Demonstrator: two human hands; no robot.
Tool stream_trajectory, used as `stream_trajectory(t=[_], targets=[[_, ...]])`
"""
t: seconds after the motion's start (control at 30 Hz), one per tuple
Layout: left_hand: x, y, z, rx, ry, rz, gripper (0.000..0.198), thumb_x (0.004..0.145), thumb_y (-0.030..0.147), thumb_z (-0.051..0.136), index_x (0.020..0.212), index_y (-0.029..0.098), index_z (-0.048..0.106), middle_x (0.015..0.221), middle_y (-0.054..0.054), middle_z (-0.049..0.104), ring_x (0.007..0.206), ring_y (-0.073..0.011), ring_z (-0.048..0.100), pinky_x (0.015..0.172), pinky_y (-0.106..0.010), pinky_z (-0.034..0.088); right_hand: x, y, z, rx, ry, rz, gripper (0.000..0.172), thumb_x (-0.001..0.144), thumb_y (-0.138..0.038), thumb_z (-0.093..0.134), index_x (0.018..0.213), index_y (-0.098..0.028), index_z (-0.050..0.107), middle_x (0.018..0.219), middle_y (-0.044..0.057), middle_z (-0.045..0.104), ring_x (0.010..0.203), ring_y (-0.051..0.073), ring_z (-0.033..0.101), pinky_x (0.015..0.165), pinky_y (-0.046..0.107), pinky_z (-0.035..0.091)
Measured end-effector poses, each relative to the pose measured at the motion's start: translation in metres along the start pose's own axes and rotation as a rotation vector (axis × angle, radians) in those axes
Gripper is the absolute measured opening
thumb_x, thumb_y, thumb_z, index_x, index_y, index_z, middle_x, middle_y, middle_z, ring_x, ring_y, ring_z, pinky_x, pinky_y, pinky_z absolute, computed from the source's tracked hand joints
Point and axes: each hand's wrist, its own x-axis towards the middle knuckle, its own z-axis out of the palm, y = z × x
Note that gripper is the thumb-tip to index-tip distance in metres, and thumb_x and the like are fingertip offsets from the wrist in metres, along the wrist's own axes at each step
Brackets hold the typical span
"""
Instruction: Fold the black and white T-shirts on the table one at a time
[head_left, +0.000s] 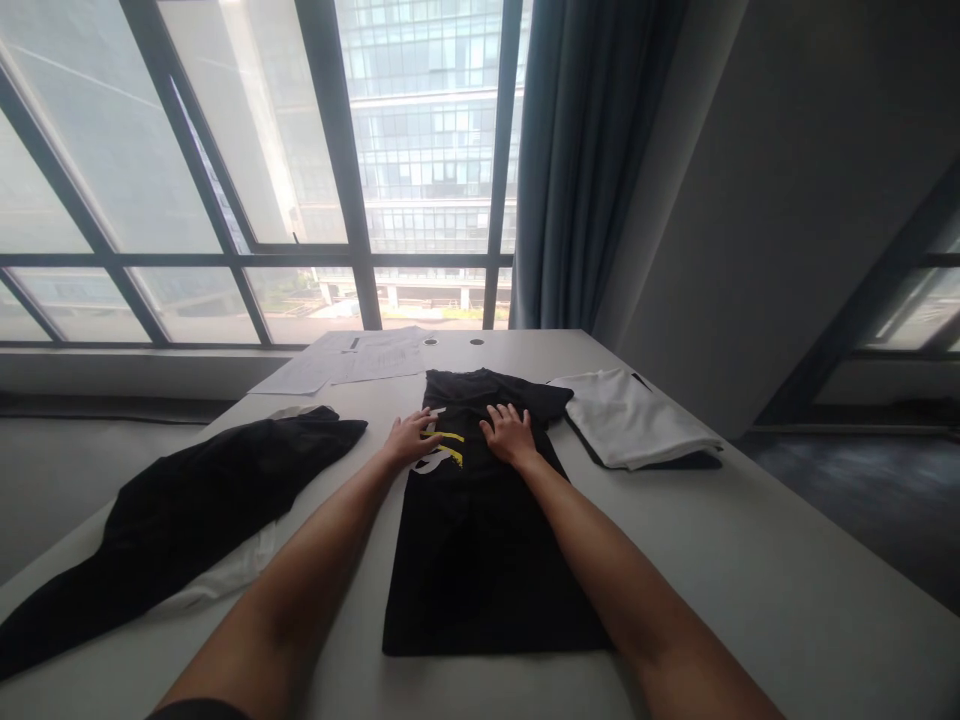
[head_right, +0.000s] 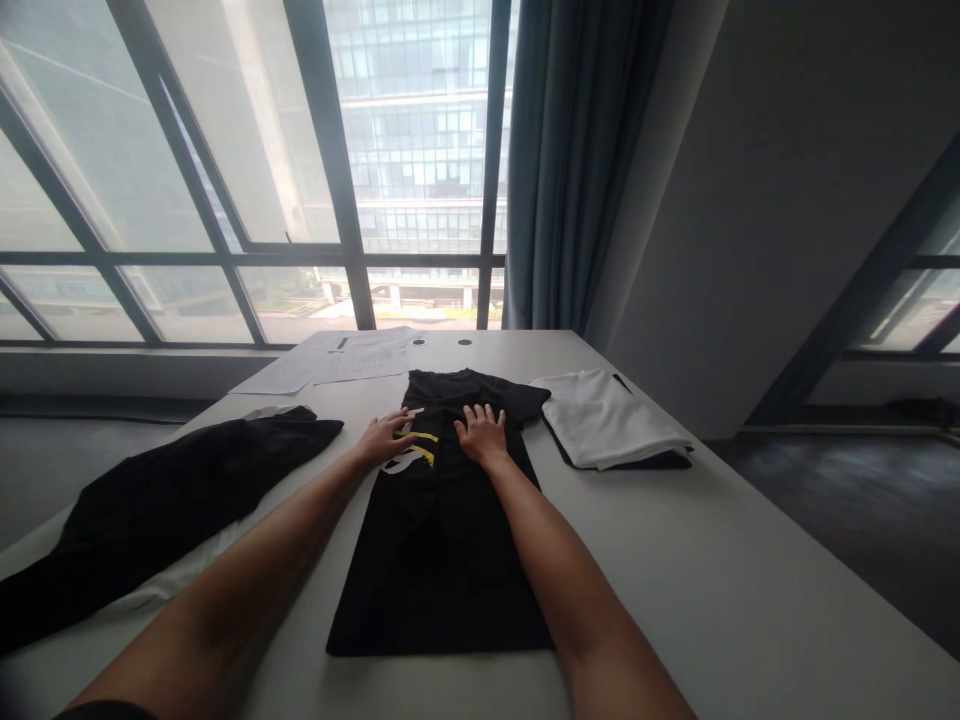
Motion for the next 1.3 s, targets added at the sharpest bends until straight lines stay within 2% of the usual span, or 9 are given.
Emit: stream_trajectory(t=[0.1,0.23,0.37,0.47,0.57,0.7,0.83,1.07,1.3], targets=[[-0.036,0.009,-0.003,0.011,-0.046,0.062,0.055,0.091,0.059,0.053,0.141,0.035,0.056,0.163,-0.002,0.032,0.151,-0.0294,0.024,0.12,-0.059,0.014,-0.035,0.005,-0.01,-0.006,-0.039,-0.026,0.053,0.103,-0.047,0.036,0.147,-0.02,0.05,0.154,0.013,0.044,0.146,0.029,0.032,0.12,0.055,0.015],[-0.083,0.034,-0.005,0.022,-0.122,0.069,0.06,0.093,0.06,0.051,0.146,0.034,0.049,0.166,-0.003,0.023,0.154,-0.0302,0.013,0.119,-0.064,0.011,-0.078,0.014,-0.022,-0.047,-0.152,0.011,0.058,0.102,-0.049,0.04,0.151,-0.019,0.044,0.162,0.012,0.032,0.151,0.029,0.022,0.121,0.054,0.013],[-0.132,0.062,-0.004,0.02,-0.162,0.136,0.059,0.094,0.054,0.051,0.148,0.03,0.048,0.165,-0.005,0.026,0.153,-0.0306,0.017,0.12,-0.062,0.011,-0.12,0.015,-0.035,-0.076,-0.213,0.056,0.061,0.102,-0.049,0.04,0.155,-0.019,0.038,0.165,0.012,0.024,0.152,0.029,0.019,0.121,0.053,0.015],[-0.166,0.077,-0.004,0.005,-0.143,0.193,0.054,0.096,0.048,0.051,0.145,0.027,0.051,0.161,-0.007,0.035,0.151,-0.03,0.025,0.121,-0.057,0.018,-0.152,0.002,-0.045,-0.082,-0.179,0.011,0.052,0.1,-0.043,0.046,0.146,-0.019,0.051,0.158,0.013,0.038,0.146,0.03,0.033,0.117,0.048,0.026],[-0.195,0.084,-0.008,-0.041,-0.082,0.221,0.048,0.096,0.048,0.05,0.137,0.024,0.059,0.153,-0.008,0.047,0.146,-0.0293,0.035,0.121,-0.05,0.027,-0.183,-0.022,-0.049,-0.001,-0.086,-0.143,0.035,0.097,-0.038,0.054,0.121,-0.019,0.071,0.135,0.012,0.06,0.125,0.026,0.053,0.106,0.038,0.039],[-0.229,0.082,-0.018,-0.154,-0.05,0.35,0.046,0.094,0.053,0.053,0.124,0.021,0.068,0.14,-0.009,0.06,0.138,-0.0272,0.047,0.116,-0.041,0.037,-0.215,-0.054,-0.042,0.178,0.014,-0.29,0.034,0.096,-0.046,0.056,0.097,-0.019,0.077,0.108,0.009,0.069,0.105,0.021,0.06,0.097,0.032,0.044],[-0.248,0.078,-0.033,-0.157,-0.118,0.468,0.058,0.08,0.054,0.071,0.127,0.02,0.065,0.139,-0.011,0.061,0.132,-0.0303,0.053,0.112,-0.04,0.042,-0.229,-0.072,-0.035,0.259,0.017,-0.331,0.03,0.085,-0.046,0.071,0.086,-0.017,0.076,0.098,0.008,0.069,0.095,0.021,0.06,0.089,0.031,0.045],[-0.257,0.095,-0.064,0.117,-0.131,0.426,0.034,0.081,0.026,0.069,0.114,0.019,0.069,0.112,-0.008,0.068,0.101,-0.0262,0.067,0.086,-0.033,0.054,-0.231,-0.078,-0.053,0.506,-0.051,-0.102,0.037,0.089,-0.045,0.058,0.074,-0.015,0.073,0.074,0.004,0.071,0.07,0.016,0.064,0.067,0.025,0.044],[-0.263,0.104,-0.068,0.195,-0.233,0.389,0.035,0.077,0.01,0.058,0.105,0.023,0.073,0.109,-0.005,0.069,0.092,-0.0214,0.068,0.079,-0.027,0.052,-0.238,-0.078,-0.074,0.091,-0.271,0.047,0.03,0.082,-0.046,0.067,0.073,-0.019,0.075,0.083,0.007,0.075,0.081,0.021,0.068,0.062,0.026,0.041]])
